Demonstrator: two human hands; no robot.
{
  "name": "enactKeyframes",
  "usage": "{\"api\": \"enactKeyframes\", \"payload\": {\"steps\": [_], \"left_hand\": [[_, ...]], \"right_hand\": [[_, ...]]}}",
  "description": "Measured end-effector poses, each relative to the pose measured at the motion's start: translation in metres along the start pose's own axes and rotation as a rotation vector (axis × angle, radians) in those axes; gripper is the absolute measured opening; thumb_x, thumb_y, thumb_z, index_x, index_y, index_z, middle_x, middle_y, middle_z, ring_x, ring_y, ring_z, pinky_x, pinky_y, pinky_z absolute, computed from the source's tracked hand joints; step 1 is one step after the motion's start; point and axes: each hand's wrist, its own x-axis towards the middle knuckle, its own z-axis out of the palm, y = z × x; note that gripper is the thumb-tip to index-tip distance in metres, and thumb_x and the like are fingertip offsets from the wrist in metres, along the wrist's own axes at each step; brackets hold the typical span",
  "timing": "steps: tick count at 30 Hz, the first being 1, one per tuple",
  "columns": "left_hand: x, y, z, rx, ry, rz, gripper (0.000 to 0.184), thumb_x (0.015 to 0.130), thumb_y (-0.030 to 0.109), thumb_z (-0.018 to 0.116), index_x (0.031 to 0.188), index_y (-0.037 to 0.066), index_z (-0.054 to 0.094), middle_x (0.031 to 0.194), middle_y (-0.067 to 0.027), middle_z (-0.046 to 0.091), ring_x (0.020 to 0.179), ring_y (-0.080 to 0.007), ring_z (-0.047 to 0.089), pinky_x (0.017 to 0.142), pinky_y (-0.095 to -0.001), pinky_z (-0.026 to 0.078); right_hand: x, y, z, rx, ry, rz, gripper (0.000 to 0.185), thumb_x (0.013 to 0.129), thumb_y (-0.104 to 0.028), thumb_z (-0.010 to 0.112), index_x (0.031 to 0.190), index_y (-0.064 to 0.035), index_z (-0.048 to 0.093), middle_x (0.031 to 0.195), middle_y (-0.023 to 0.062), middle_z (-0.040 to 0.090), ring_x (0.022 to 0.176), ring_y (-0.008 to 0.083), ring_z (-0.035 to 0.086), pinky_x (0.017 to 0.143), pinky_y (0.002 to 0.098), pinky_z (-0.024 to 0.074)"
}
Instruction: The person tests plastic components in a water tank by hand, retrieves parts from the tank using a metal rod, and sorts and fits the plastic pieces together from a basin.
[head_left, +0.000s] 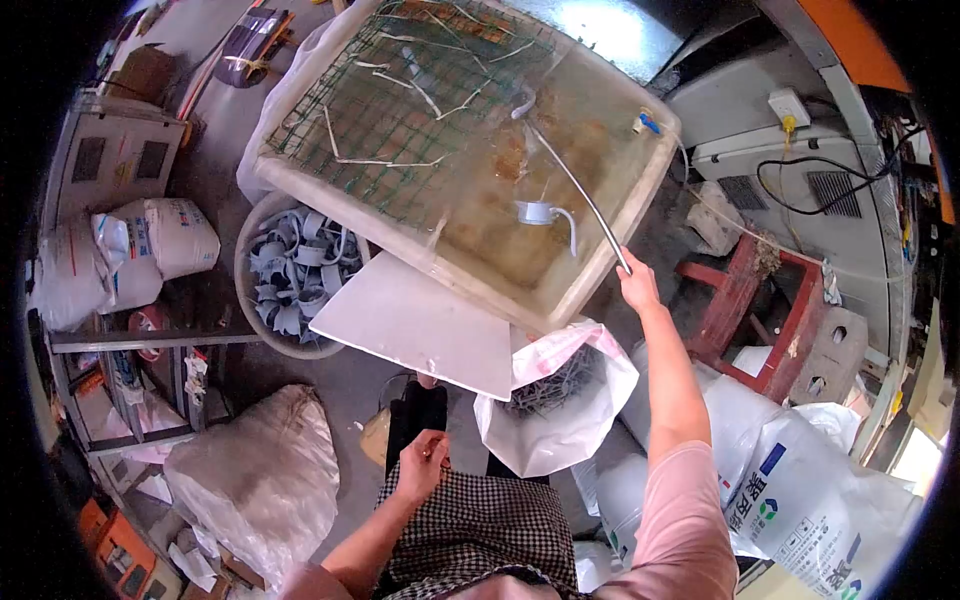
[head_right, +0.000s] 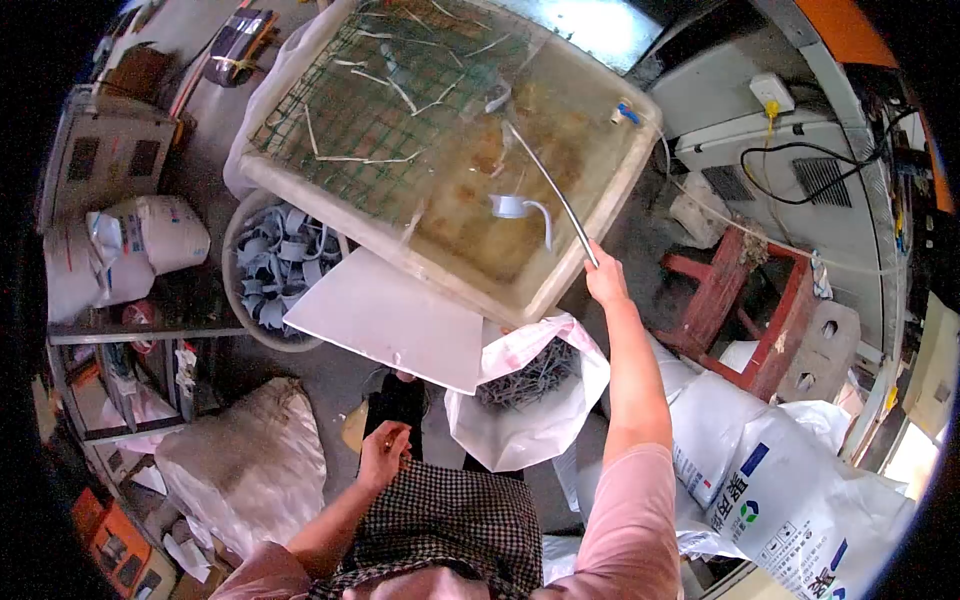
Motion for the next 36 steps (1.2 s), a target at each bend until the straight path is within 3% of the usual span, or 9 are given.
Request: {"api": "enactKeyframes", "payload": {"steps": [4,8,11,13,18,24,29,33,36], "left_hand": [[0.005,-0.007,-0.010,-0.051,0.027,0.002,0.020,0.092,0.020,0.051,0.102,0.003,0.054,0.072,-0.0030,0.056,0.060,-0.0088,0.056,0.044,-0.0223,0.045],[0.000,0.000,-0.008,-0.044,0.039,-0.009,0.019,0.092,0.019,0.051,0.100,0.003,0.055,0.071,-0.0029,0.056,0.059,-0.0080,0.056,0.045,-0.0220,0.045],[-0.005,0.002,-0.007,-0.035,0.035,0.020,0.016,0.091,0.018,0.052,0.098,0.003,0.056,0.070,-0.0023,0.057,0.058,-0.0072,0.056,0.045,-0.0216,0.044],[-0.008,0.000,-0.005,-0.024,0.015,0.049,0.016,0.091,0.018,0.053,0.097,0.003,0.057,0.069,-0.0021,0.056,0.058,-0.0071,0.055,0.046,-0.0213,0.044],[-0.017,0.004,0.011,0.007,-0.028,0.047,0.015,0.091,0.016,0.052,0.096,0.003,0.057,0.068,-0.0018,0.056,0.056,-0.0068,0.053,0.046,-0.0213,0.042],[-0.023,0.009,0.027,0.072,-0.032,0.106,0.016,0.091,0.014,0.053,0.095,-0.001,0.056,0.066,-0.0034,0.056,0.055,-0.0086,0.055,0.045,-0.0233,0.042],[-0.019,0.003,0.036,0.158,-0.010,0.230,0.017,0.089,0.013,0.054,0.093,-0.003,0.056,0.065,-0.0055,0.056,0.055,-0.0105,0.055,0.052,-0.0257,0.045],[-0.026,0.012,0.029,0.068,0.005,0.201,0.017,0.089,0.013,0.055,0.094,-0.003,0.056,0.065,-0.0057,0.057,0.055,-0.0103,0.054,0.052,-0.0252,0.045],[-0.023,0.003,0.018,0.072,0.027,0.175,0.018,0.090,0.015,0.055,0.094,-0.003,0.056,0.067,-0.0053,0.057,0.057,-0.0101,0.055,0.051,-0.0254,0.045]], "right_hand": [[0.007,-0.022,0.014,-0.088,-0.116,-0.048,0.046,0.084,-0.014,0.056,0.128,-0.0209,0.047,0.103,0.0268,0.057,0.099,0.0420,0.054,0.084,0.0443,0.0441],[-0.017,-0.053,0.009,-0.186,-0.167,-0.051,0.047,0.083,-0.009,0.055,0.129,-0.0164,0.046,0.108,0.0259,0.056,0.102,0.0407,0.053,0.085,0.0399,0.0446],[-0.070,-0.002,-0.013,-0.068,-0.150,-0.075,0.048,0.085,-0.016,0.054,0.131,-0.0237,0.043,0.108,0.0258,0.056,0.098,0.0427,0.054,0.083,0.0450,0.0439],[-0.135,0.019,-0.050,-0.037,-0.106,-0.129,0.047,0.086,-0.014,0.053,0.132,-0.0208,0.043,0.112,0.0253,0.055,0.101,0.0415,0.053,0.086,0.0417,0.0432],[-0.292,0.045,-0.155,-0.013,-0.257,0.233,0.045,0.084,-0.005,0.054,0.128,-0.0060,0.046,0.122,0.0203,0.053,0.115,0.0275,0.051,0.095,0.0313,0.0386],[-0.392,0.072,-0.195,-0.057,-0.233,0.249,0.046,0.082,-0.001,0.055,0.127,-0.0055,0.048,0.120,0.0195,0.055,0.111,0.0252,0.054,0.094,0.0301,0.0393],[-0.339,0.078,-0.143,0.019,-0.176,0.397,0.046,0.081,-0.002,0.057,0.126,-0.0072,0.049,0.113,0.0207,0.058,0.103,0.0288,0.059,0.088,0.0317,0.0432],[-0.273,0.091,-0.093,0.073,-0.108,0.152,0.046,0.081,-0.003,0.059,0.126,-0.0058,0.049,0.111,0.0210,0.059,0.100,0.0286,0.060,0.085,0.0318,0.0447],[-0.222,0.076,-0.067,0.020,-0.191,0.207,0.046,0.082,-0.002,0.056,0.127,-0.0026,0.047,0.115,0.0175,0.059,0.097,0.0191,0.058,0.085,0.0272,0.0426]]}}
